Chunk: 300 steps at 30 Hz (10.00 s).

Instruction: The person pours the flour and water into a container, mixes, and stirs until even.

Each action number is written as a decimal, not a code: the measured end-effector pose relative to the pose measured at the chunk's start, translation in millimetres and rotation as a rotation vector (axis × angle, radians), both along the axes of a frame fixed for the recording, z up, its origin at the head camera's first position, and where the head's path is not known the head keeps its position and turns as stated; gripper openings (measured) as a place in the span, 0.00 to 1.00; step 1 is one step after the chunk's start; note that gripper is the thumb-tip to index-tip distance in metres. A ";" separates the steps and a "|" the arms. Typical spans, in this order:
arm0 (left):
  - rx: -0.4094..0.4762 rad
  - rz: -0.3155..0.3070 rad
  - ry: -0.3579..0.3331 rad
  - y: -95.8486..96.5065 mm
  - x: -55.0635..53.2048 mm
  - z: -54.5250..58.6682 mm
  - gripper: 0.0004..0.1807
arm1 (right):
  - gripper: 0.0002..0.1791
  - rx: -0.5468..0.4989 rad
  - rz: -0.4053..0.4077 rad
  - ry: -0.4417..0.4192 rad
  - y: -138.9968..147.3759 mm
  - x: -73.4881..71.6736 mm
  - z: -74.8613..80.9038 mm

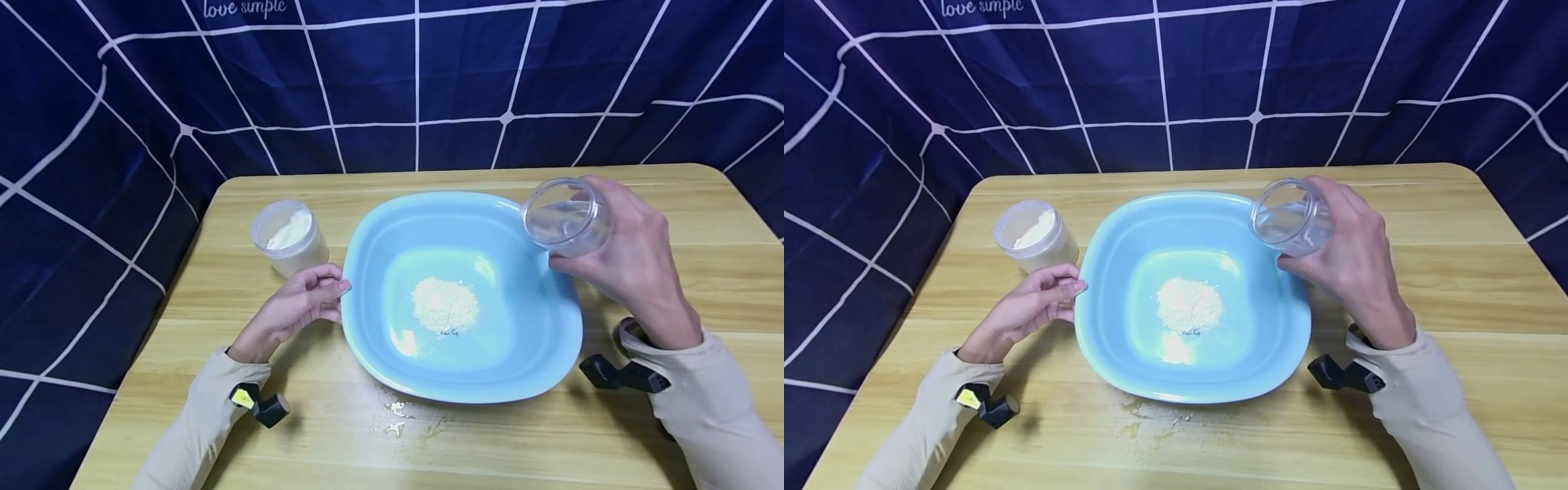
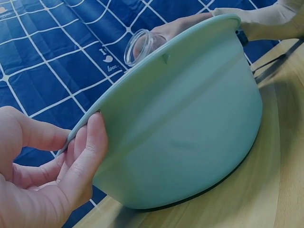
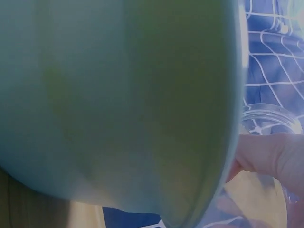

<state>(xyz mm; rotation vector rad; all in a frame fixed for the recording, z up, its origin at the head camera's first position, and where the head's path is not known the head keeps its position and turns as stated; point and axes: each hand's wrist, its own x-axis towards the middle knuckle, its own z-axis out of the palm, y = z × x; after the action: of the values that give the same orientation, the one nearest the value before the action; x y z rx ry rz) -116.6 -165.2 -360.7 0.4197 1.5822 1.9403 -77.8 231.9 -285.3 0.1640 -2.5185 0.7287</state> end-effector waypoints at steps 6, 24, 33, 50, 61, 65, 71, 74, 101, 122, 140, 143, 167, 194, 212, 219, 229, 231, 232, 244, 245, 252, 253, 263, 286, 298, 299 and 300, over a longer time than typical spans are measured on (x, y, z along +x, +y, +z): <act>0.002 -0.003 -0.007 0.6 -1.3 -1.5 0.05 | 0.53 0.017 0.007 -0.001 -0.9 -1.7 -0.2; 0.010 -0.003 -0.023 -0.4 -1.3 1.2 0.06 | 0.52 0.069 0.003 0.033 -6.7 -4.2 -3.1; 0.032 -0.014 -0.018 -0.7 -0.7 2.2 0.06 | 0.52 0.093 0.008 0.046 -8.3 -4.5 -2.7; 0.052 -0.033 -0.025 -1.4 -1.6 -0.2 0.05 | 0.50 0.114 0.020 0.069 -10.3 -4.4 -5.7; 0.065 -0.046 -0.013 -1.9 -1.6 -0.7 0.06 | 0.50 0.131 0.016 0.065 -10.8 -4.3 -5.5; 0.064 -0.048 -0.013 -1.8 -2.0 -1.2 0.06 | 0.50 0.130 0.016 0.066 -10.6 -4.4 -5.7; 0.069 -0.049 -0.014 -1.9 -2.4 -1.2 0.05 | 0.50 0.118 0.021 0.065 -10.0 -5.0 -5.3; 0.072 -0.049 -0.012 -2.0 -2.8 -1.1 0.05 | 0.50 0.124 0.023 0.069 -9.5 -6.2 -3.9; 0.021 -0.027 -0.031 -0.9 -2.5 0.5 0.07 | 0.53 0.132 0.025 -0.050 -13.3 -11.8 7.9; 0.039 -0.045 -0.023 -1.2 -4.6 -1.1 0.06 | 0.55 0.170 0.056 0.018 -10.3 -11.5 0.2; 0.049 -0.053 -0.018 -3.5 -4.8 -5.9 0.06 | 0.56 0.185 0.063 0.021 -9.3 -10.7 -2.2; 0.047 -0.048 -0.024 -3.0 -4.8 -4.8 0.06 | 0.56 0.186 0.064 0.027 -8.7 -10.9 -3.3; 0.065 -0.049 -0.025 -3.9 -4.6 -7.5 0.05 | 0.55 0.194 0.066 0.032 -8.1 -9.7 -4.6; 0.069 -0.046 -0.036 -2.4 -3.7 -4.4 0.04 | 0.55 0.197 0.064 0.026 -8.5 -9.9 -4.1; 0.029 -0.020 -0.050 -1.7 -3.0 -1.1 0.07 | 0.56 0.200 0.053 0.012 -9.8 -9.9 -3.9; 0.027 -0.016 -0.054 -1.2 -3.1 -1.6 0.06 | 0.55 0.202 0.047 0.001 -10.2 -10.1 -3.5; 0.032 -0.012 -0.058 -1.1 -3.4 -1.0 0.06 | 0.56 0.203 0.051 0.004 -10.0 -10.7 -3.3; 0.032 -0.013 -0.057 -1.1 -3.3 -0.7 0.06 | 0.56 0.200 0.050 0.002 -10.0 -10.6 -3.3; 0.031 -0.013 -0.056 -1.2 -3.3 -0.7 0.06 | 0.56 0.200 0.049 0.000 -10.0 -10.5 -3.2; 0.044 -0.022 -0.051 -1.5 -3.5 -2.4 0.06 | 0.56 0.202 0.046 -0.003 -10.2 -10.0 -3.6; 0.045 -0.022 -0.051 -1.5 -3.4 -2.4 0.06 | 0.56 0.201 0.046 -0.002 -10.2 -10.0 -3.6; 0.042 -0.022 -0.044 -1.4 -3.5 -2.9 0.06 | 0.56 0.204 0.048 0.004 -10.2 -9.7 -3.9; 0.041 -0.022 -0.044 -1.4 -3.6 -3.1 0.06 | 0.56 0.205 0.048 0.006 -10.2 -9.7 -4.0; 0.034 -0.016 -0.053 -1.5 -3.9 -3.3 0.06 | 0.56 0.210 0.047 0.006 -10.2 -9.7 -4.2; 0.041 -0.025 -0.051 -0.7 -4.5 -4.3 0.06 | 0.56 0.213 0.040 -0.012 -10.1 -9.7 -4.5; 0.064 -0.048 -0.032 -2.2 -5.3 -5.2 0.05 | 0.55 0.228 0.047 -0.001 -11.3 -9.6 -3.6; 0.067 -0.050 -0.031 -2.4 -5.4 -5.3 0.05 | 0.55 0.230 0.046 -0.001 -11.3 -9.6 -3.5; 0.071 -0.052 -0.030 -2.6 -5.5 -5.4 0.05 | 0.55 0.228 0.045 -0.002 -11.3 -9.5 -3.5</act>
<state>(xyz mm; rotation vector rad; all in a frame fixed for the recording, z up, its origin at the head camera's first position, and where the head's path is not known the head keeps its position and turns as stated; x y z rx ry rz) -122.1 -167.7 -366.1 0.4539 1.4730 1.9582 -87.4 220.6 -288.8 0.3001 -2.6024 0.4569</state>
